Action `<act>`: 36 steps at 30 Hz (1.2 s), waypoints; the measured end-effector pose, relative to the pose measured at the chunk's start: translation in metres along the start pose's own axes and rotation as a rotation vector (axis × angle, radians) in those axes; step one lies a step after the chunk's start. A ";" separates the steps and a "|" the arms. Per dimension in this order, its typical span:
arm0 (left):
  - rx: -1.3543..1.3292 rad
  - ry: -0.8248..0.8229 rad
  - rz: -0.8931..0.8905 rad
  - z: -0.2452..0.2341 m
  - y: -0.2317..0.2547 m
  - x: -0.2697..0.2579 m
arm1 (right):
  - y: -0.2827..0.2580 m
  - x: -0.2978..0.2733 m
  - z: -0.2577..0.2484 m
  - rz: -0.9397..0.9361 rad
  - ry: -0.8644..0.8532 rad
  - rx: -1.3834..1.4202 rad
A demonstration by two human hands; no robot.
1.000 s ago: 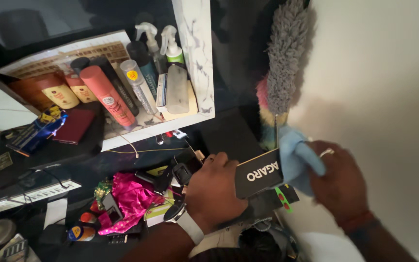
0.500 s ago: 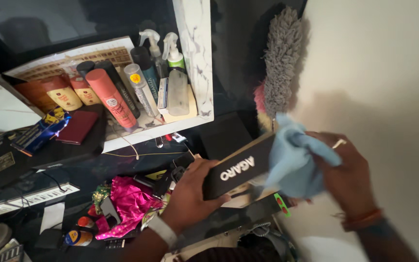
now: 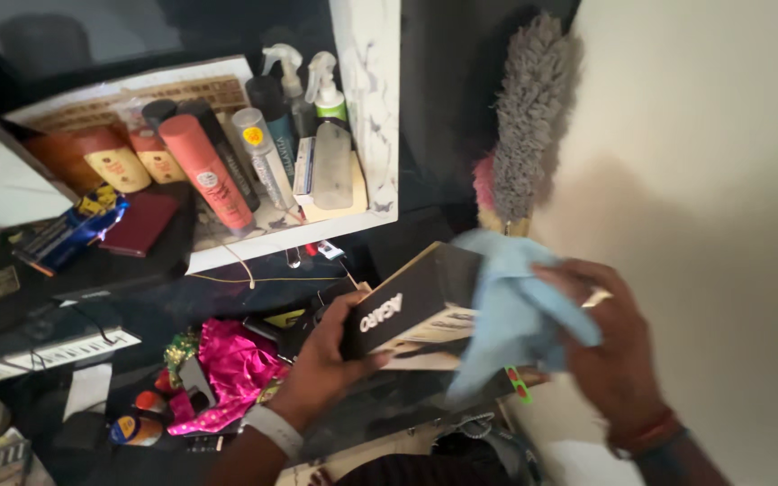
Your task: The person picks up a blue cloth and a massage gun, wipes the surface of the device and its storage case with the cloth, and holds the operating device against their arm.
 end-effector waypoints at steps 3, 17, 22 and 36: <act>-0.184 -0.056 -0.080 -0.006 -0.009 -0.005 | 0.069 -0.013 -0.015 0.290 -0.009 0.023; -0.873 0.020 -0.490 0.025 -0.073 0.018 | -0.021 0.010 -0.022 -0.120 0.185 0.079; -0.869 0.079 -0.574 0.032 -0.097 0.027 | -0.012 -0.004 -0.014 -0.010 0.074 0.028; -0.762 0.254 -0.791 0.019 -0.134 0.012 | 0.007 0.011 0.032 -0.376 -0.102 -0.189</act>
Point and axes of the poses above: each hand's wrist, its own x-axis towards the middle knuckle, its own z-axis out of the palm, y = z × x, the point moved 4 cm from there along x, towards the middle knuckle, and after that the axes turned 2 degrees about -y, right-handed, at the moved point
